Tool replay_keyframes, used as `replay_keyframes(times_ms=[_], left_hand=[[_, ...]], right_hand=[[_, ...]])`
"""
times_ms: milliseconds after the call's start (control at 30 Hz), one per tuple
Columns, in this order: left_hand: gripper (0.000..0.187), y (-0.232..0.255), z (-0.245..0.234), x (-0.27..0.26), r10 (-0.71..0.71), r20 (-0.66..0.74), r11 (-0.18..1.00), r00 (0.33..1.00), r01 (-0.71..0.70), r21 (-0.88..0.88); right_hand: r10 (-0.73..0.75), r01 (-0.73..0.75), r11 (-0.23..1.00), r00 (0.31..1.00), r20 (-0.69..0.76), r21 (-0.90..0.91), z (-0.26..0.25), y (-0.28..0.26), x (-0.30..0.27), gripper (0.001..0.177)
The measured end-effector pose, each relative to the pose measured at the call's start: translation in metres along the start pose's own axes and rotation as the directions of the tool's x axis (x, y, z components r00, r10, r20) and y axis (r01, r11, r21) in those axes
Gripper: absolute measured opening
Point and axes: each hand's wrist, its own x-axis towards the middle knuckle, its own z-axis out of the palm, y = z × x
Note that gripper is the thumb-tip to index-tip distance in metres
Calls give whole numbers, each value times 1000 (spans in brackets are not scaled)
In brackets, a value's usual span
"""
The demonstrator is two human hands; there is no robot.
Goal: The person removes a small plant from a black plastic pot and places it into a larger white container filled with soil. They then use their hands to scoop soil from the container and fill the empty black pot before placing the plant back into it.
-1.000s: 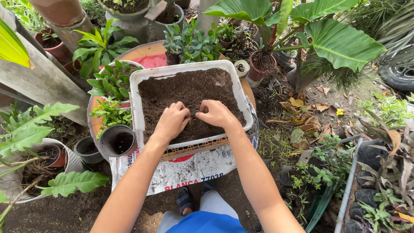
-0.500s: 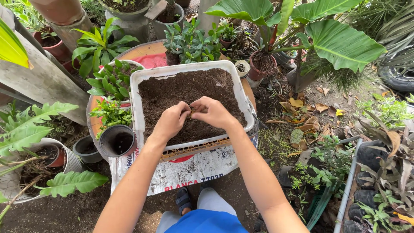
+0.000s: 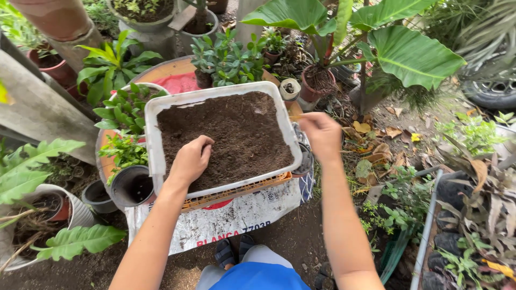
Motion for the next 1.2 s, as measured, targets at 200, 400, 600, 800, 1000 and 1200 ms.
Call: replay_keyframes(times_ms=[200, 400, 600, 800, 1000, 1200], left_hand=[[17, 4, 6, 6, 53, 51, 998, 997, -55, 37], [18, -2, 12, 6, 62, 85, 993, 994, -70, 90], [17, 19, 13, 0, 161, 8, 974, 987, -160, 161], [18, 19, 6, -6, 101, -54, 987, 993, -93, 133], [18, 21, 5, -6, 56, -32, 992, 998, -52, 117], [18, 9, 4, -8, 53, -89, 995, 995, -45, 86]], right_hand=[[-276, 80, 695, 947, -163, -714, -158, 151, 26, 40], [380, -231, 663, 924, 54, -712, -87, 151, -5, 30], [429, -282, 571, 903, -12, -771, -27, 234, -31, 40], [209, -250, 675, 967, -145, -694, -37, 231, 16, 26], [265, -210, 649, 963, -42, -731, -24, 190, 17, 38], [275, -145, 663, 960, 59, -734, -12, 289, -11, 31]])
